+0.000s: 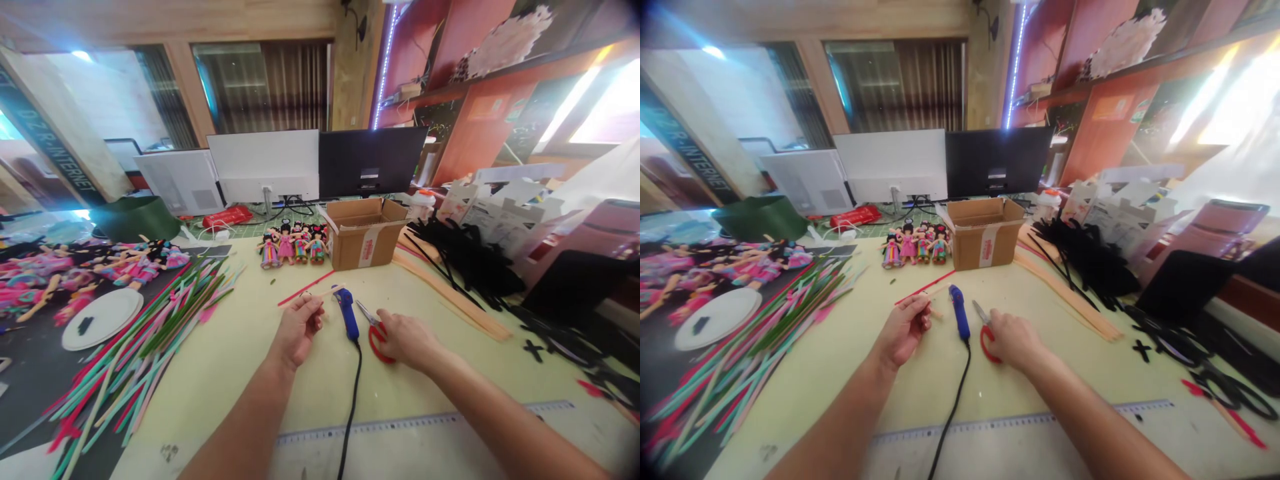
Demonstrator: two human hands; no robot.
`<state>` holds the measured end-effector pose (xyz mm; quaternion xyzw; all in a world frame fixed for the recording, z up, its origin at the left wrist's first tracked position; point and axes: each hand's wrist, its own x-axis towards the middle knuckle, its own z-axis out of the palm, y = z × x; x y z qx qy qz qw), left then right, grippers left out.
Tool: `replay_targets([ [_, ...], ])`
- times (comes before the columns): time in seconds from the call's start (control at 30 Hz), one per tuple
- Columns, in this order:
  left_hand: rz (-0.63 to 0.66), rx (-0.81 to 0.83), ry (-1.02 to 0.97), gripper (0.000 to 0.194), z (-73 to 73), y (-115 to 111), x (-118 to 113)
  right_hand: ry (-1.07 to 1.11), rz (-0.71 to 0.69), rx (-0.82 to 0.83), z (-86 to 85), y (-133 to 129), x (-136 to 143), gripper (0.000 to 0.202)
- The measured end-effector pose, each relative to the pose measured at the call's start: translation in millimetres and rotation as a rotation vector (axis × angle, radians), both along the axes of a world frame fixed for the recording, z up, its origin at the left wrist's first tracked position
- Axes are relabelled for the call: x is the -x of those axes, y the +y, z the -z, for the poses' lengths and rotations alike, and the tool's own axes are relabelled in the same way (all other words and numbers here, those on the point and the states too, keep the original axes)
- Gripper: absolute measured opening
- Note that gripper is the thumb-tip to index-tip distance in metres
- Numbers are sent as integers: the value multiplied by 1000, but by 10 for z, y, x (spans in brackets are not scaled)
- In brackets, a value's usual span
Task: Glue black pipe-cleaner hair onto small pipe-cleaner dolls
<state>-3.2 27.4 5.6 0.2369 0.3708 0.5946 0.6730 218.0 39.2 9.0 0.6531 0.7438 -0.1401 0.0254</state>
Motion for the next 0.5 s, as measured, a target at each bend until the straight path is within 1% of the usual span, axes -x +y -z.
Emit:
replay_targets([
  [0.1,-8,-9,-11,26,0,10,13,73,58,26,-33,23,-226,40],
  [0.17,-12,-14,-20,25,-5,15,22,208,82,88,-71,1,-413,43],
  [0.2,-14,-15,-25,25,-8,17,26,343,97,132,-92,-25,-496,45],
  [0.3,-24,-15,-33,25,-24,17,33,998,158,274,-131,-156,-615,52],
  [0.33,-28,-14,-34,26,-29,14,34,1165,156,305,-132,-210,-598,55],
  [0.37,-30,-13,-35,26,-35,9,34,1265,136,334,-127,-265,-552,57],
  [0.43,-34,-10,-36,27,-44,-2,36,1352,64,411,-106,-367,-388,48],
  [0.5,-35,-10,-40,27,-54,-13,42,1374,4,515,-91,-446,-170,38],
])
